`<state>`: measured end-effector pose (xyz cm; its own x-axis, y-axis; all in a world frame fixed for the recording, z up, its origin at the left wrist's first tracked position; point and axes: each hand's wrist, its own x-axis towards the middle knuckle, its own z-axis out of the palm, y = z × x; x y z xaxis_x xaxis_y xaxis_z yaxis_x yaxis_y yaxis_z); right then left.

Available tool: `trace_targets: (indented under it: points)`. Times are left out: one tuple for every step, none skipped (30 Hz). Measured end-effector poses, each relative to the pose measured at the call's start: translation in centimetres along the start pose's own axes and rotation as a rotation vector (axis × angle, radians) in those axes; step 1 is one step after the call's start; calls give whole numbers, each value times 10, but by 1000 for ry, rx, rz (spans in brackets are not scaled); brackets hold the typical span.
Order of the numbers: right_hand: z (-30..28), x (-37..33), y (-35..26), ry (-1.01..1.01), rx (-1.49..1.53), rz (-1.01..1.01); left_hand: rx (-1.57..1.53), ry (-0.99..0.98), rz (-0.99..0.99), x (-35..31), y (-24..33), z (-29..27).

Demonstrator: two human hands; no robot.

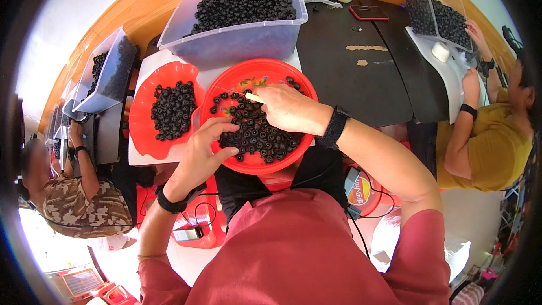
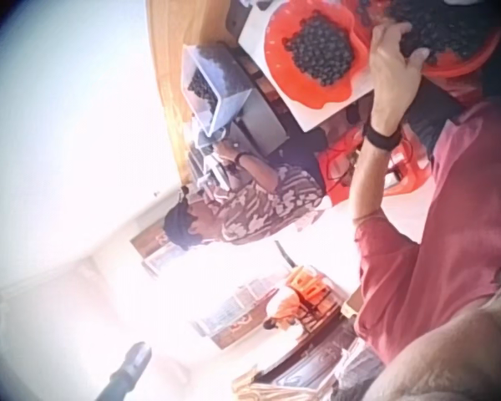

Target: Using a small knife to process and cut black grapes or similar small fruits on a red tray.

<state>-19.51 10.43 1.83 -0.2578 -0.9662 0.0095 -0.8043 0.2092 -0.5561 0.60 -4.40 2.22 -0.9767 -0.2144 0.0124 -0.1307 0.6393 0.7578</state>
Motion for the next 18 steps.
trace_targets:
  points:
    - [-3,0,-2,24,127,-12,73,37,52,0,1,2]
    - [-4,1,-2,48,254,-24,146,73,104,0,2,3]
    - [-7,2,0,70,295,-22,146,73,99,0,4,5]
    - [-18,-2,-1,67,255,47,188,96,141,0,9,5]
    - [-22,-6,3,88,304,108,231,118,183,0,13,6]
    - [-26,-10,8,110,352,168,232,117,181,2,16,7]
    - [-34,-16,2,130,477,215,233,99,166,4,20,8]
    - [-39,-22,0,126,480,214,235,80,152,6,24,9]
    - [-43,-30,0,154,522,230,235,78,151,8,30,11]
    - [-45,-37,0,183,565,247,225,36,128,11,37,13]
    - [-47,-44,0,191,596,254,216,-6,107,15,42,17]
    - [-47,-50,0,191,599,257,217,-10,105,19,45,21]
    - [-46,-56,-1,203,611,276,255,-10,144,25,48,24]
    - [-45,-62,-1,215,622,294,294,-10,183,31,51,27]
    - [-44,-68,-4,224,625,293,299,-10,181,36,51,31]
    - [-40,-73,-3,225,628,287,331,-32,179,42,47,37]
    - [-35,-79,1,240,647,266,363,-53,176,45,44,42]
    - [-32,-84,3,260,664,250,368,-54,180,50,43,46]
